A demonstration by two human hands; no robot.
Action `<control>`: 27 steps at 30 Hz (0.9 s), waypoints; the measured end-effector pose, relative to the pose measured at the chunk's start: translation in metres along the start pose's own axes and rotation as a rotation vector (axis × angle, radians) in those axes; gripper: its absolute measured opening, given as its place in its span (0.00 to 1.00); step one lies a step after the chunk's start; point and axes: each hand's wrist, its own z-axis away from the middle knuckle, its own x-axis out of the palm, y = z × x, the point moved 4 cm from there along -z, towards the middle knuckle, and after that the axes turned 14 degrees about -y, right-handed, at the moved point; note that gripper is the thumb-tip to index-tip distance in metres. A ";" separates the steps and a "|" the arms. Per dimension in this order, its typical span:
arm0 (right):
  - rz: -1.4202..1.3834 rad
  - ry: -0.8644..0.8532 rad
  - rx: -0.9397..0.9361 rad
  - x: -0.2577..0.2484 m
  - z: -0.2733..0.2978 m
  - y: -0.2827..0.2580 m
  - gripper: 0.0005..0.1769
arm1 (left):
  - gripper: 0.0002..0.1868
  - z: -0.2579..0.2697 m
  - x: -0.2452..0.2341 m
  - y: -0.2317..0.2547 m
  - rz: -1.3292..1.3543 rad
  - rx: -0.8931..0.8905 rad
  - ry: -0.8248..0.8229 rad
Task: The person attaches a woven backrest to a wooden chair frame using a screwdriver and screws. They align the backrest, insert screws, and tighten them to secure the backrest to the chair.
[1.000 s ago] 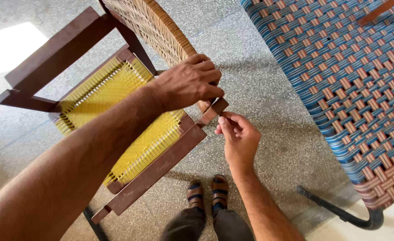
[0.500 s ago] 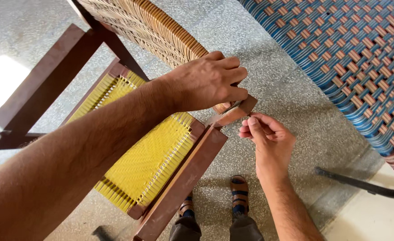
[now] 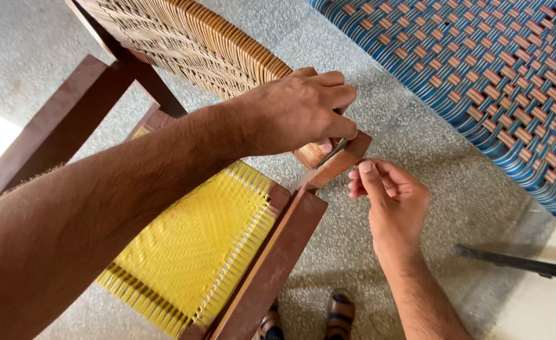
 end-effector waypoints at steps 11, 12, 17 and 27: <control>0.193 -0.118 -0.285 -0.006 -0.009 0.001 0.11 | 0.14 0.006 0.007 0.002 -0.132 -0.005 0.030; 0.152 -0.136 -0.311 -0.006 -0.012 0.000 0.11 | 0.15 0.005 0.006 0.001 -0.135 -0.002 0.043; 0.229 -0.155 -0.392 -0.002 -0.021 -0.003 0.09 | 0.13 0.001 0.004 -0.009 -0.101 -0.016 -0.025; 0.314 -0.071 -0.338 0.001 -0.014 -0.007 0.07 | 0.15 0.001 0.003 -0.006 0.002 0.031 0.024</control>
